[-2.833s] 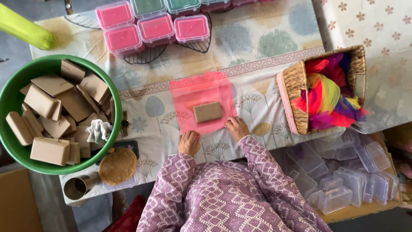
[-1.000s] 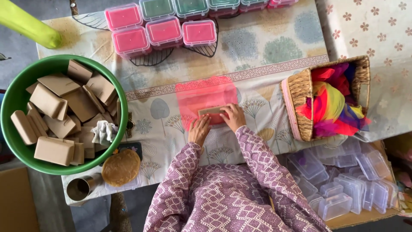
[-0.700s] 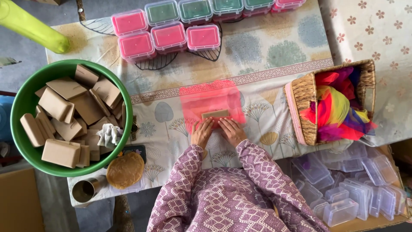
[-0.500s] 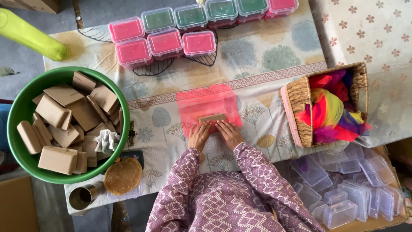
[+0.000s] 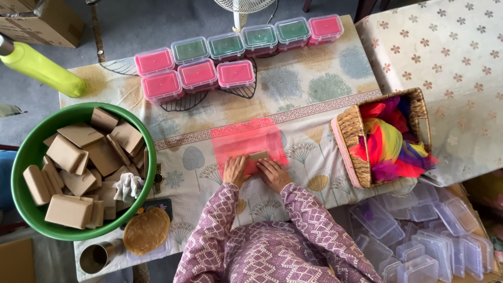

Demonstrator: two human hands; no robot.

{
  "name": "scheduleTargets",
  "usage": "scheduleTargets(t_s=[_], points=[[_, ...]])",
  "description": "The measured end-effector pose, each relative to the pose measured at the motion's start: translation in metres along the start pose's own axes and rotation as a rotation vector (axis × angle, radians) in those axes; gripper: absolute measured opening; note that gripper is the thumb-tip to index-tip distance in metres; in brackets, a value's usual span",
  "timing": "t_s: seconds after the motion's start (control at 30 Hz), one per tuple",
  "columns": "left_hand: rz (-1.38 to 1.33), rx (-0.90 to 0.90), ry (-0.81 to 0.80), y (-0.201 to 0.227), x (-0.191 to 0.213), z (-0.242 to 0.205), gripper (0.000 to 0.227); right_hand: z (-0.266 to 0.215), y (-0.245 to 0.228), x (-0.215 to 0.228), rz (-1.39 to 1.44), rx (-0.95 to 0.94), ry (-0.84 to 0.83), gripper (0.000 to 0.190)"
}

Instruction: The recorder is folding small brown paper items and wrapping them in pink mesh fabric.

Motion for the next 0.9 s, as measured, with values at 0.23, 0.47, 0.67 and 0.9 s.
scheduleTargets(t_s=[0.23, 0.47, 0.67, 0.9], points=[[-0.177, 0.027, -0.093, -0.006, 0.018, 0.020, 0.099, 0.002, 0.002, 0.001, -0.120, -0.011, 0.168, 0.061], [-0.331, 0.163, -0.352, -0.012, 0.019, 0.014, 0.092, -0.001, 0.004, -0.007, -0.094, -0.011, 0.218, 0.046], [-0.180, -0.013, -0.063, 0.013, 0.036, -0.002, 0.103, 0.011, 0.009, 0.011, -0.019, -0.032, 0.135, 0.042], [-0.137, -0.097, 0.143, 0.014, 0.010, -0.027, 0.060, 0.016, 0.014, -0.007, -0.004, -0.008, 0.055, 0.054]])
Point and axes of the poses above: each hand's wrist, its own z-axis towards the middle knuckle, its own x-axis out of the back of the hand, y = z × x, the point moved 6 cm from there along z, towards the middle knuckle, and after that the axes turned 13 degrees about -z, right-handed, at the moved point
